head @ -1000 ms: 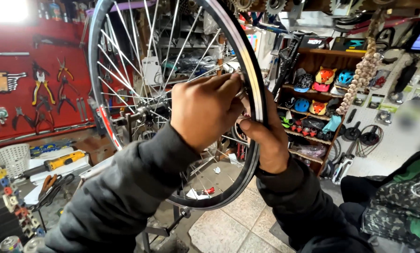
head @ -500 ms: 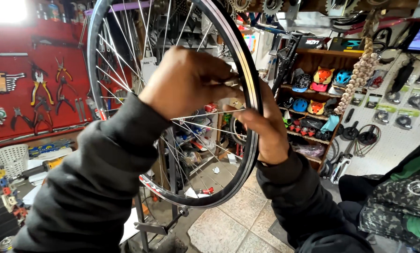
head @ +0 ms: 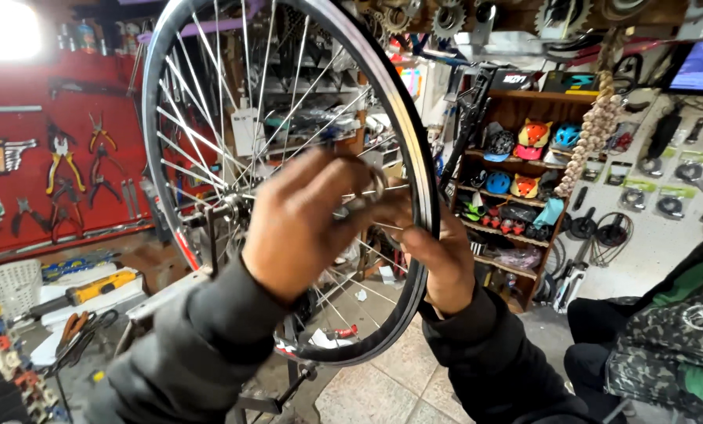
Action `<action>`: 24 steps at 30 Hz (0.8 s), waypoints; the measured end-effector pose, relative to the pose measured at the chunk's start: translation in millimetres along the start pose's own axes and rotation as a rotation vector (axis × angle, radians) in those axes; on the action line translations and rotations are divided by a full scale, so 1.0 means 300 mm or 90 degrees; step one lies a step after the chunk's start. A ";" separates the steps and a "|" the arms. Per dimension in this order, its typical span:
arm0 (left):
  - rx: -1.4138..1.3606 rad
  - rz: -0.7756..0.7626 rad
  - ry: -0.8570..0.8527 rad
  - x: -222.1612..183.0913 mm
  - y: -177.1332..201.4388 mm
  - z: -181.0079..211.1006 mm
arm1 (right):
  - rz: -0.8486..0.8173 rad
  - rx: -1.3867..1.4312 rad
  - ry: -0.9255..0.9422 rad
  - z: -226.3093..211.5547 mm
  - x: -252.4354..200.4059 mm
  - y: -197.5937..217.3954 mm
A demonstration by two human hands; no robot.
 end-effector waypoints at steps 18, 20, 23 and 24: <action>0.071 -0.098 -0.094 -0.004 -0.091 -0.015 | 0.091 0.028 -0.002 -0.009 0.021 -0.008; 0.087 -0.092 -0.087 -0.015 -0.094 -0.002 | 0.082 0.037 -0.006 -0.023 0.020 -0.025; 0.091 -0.057 -0.083 -0.024 -0.104 0.024 | 0.078 0.017 -0.003 -0.010 0.006 -0.013; 0.093 -0.038 -0.081 -0.024 -0.105 0.031 | 0.090 0.012 -0.002 -0.015 0.005 -0.020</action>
Point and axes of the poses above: each hand's wrist, its own x-axis towards the middle knuckle, its own y-axis out of the back of the hand, z = x × y, the point moved 2 cm from there along x, towards the middle knuckle, and after that the axes turned 12 degrees about -y, right-handed, at the moved point
